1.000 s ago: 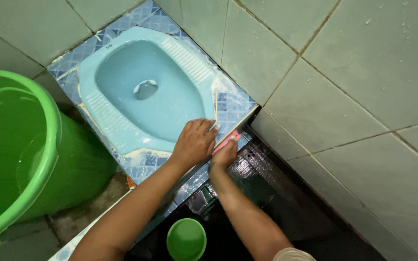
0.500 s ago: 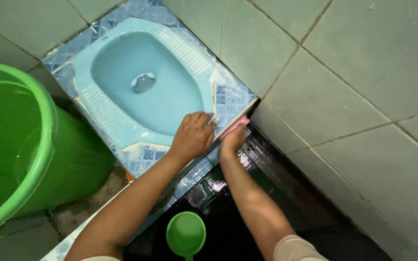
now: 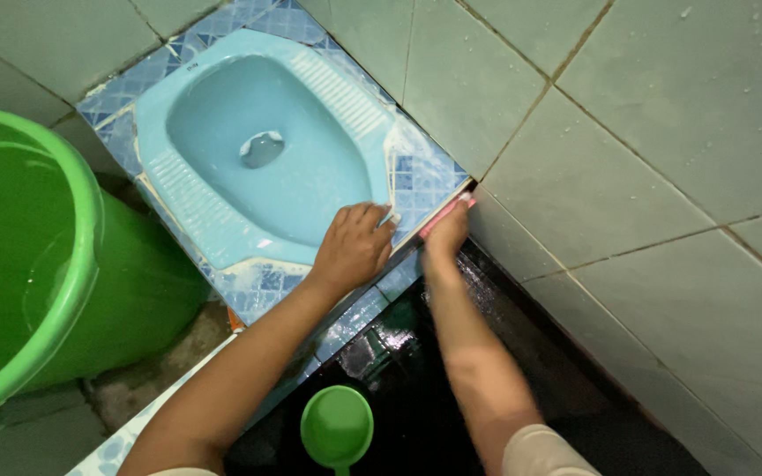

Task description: The person scrubs the floor tiles and the edges of a squat toilet using a pink sponge and then rinses the surfaces with water using a green scoop from a large green bucket.

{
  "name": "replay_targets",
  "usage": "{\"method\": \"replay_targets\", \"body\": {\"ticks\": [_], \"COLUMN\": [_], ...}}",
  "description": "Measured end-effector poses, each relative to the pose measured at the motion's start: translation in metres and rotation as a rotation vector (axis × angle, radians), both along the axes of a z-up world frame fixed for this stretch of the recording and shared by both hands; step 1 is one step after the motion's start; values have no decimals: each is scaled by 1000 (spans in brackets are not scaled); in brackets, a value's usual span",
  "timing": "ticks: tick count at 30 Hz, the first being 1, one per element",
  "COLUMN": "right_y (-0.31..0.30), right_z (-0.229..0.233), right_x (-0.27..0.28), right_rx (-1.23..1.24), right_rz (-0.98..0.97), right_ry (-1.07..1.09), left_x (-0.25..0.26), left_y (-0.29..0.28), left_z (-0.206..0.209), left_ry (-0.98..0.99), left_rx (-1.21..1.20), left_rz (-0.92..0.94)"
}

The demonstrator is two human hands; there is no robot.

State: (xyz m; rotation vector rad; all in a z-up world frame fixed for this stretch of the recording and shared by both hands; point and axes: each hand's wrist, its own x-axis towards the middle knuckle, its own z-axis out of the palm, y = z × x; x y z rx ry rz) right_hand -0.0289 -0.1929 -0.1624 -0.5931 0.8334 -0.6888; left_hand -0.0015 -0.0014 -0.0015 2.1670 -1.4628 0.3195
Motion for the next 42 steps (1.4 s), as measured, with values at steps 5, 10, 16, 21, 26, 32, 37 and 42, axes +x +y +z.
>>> {"method": "replay_targets", "body": {"ticks": [5, 10, 16, 21, 26, 32, 37, 42], "right_y": [68, 126, 45, 9, 101, 61, -12, 54], "right_z": [-22, -26, -2, -20, -54, -40, -16, -33], "right_x": [-18, -32, -17, -5, -34, -18, 2, -23], "right_rx": [-131, -22, -256, -131, -119, -241, -93, -30], "right_rz": [35, 78, 98, 82, 173, 95, 106, 197], "right_ry": [269, 282, 170, 172, 328, 301, 283, 232], "left_x": [1, 2, 1, 1, 0, -1, -1, -1], "left_y": [2, 3, 5, 5, 6, 6, 6, 3], "left_z": [-1, 1, 2, -1, 1, 1, 1, -1], "left_ry": [20, 8, 24, -9, 15, 22, 4, 23], "left_rx": [48, 32, 47, 36, 45, 45, 53, 95], "left_rz": [8, -4, 24, 21, 25, 36, 42, 61]}}
